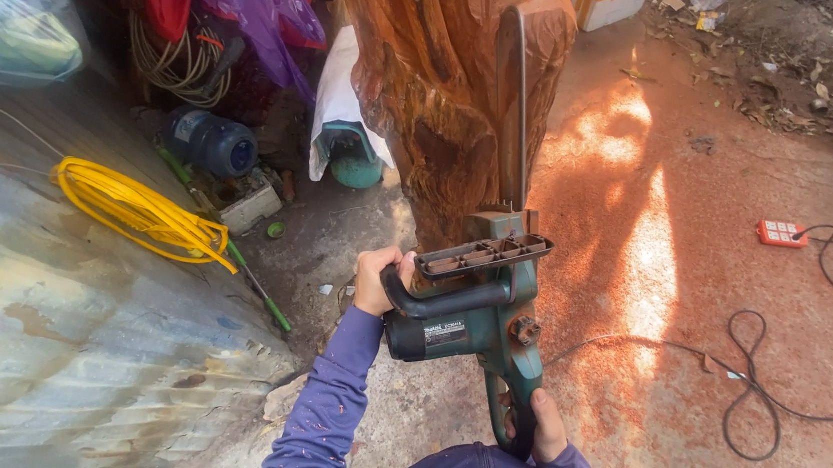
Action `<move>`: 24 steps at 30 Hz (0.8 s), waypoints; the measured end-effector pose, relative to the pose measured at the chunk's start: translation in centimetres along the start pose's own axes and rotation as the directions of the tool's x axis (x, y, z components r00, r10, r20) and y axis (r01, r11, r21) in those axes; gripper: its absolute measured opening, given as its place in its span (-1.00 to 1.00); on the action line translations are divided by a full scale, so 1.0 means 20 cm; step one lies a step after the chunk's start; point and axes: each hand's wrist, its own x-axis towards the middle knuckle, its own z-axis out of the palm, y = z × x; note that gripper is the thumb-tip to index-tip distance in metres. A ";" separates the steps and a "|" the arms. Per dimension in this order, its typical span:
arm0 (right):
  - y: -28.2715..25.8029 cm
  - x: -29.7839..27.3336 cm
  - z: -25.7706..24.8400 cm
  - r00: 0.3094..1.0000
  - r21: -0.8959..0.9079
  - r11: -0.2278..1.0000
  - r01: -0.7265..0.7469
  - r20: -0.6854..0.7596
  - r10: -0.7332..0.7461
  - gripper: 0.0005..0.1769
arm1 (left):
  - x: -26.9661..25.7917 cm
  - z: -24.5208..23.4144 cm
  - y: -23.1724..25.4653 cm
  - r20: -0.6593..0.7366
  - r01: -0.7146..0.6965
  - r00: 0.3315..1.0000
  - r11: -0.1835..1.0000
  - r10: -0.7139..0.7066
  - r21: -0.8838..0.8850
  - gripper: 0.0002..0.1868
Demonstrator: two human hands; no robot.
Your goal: Using an electric chainsaw to carve and shape details into a large wooden sculpture
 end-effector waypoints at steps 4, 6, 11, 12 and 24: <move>0.03 -0.01 -0.01 1.000 0.018 1.000 0.011 0.006 -0.011 -0.09 | -0.03 -0.01 0.00 0.000 0.006 1.000 1.000 -0.006 0.012 -0.49; 0.04 0.00 -0.02 1.000 0.034 0.999 -0.024 0.001 0.024 -0.05 | -0.03 -0.01 0.01 -0.005 -0.006 1.000 1.000 0.006 0.008 -0.48; 0.07 0.01 -0.05 1.000 0.042 0.999 -0.016 0.015 0.015 -0.08 | -0.03 0.00 0.00 -0.010 -0.014 1.000 1.000 0.014 0.008 -0.49; 0.08 0.01 -0.06 1.000 0.052 0.998 -0.022 0.013 0.022 -0.09 | -0.03 0.00 -0.01 -0.011 -0.006 1.000 1.000 0.006 0.020 -0.49; -0.07 -0.07 -0.02 1.000 -0.119 0.993 -0.016 -0.011 0.015 0.02 | -0.10 0.03 0.03 -0.044 -0.068 0.997 0.995 0.071 0.066 -0.55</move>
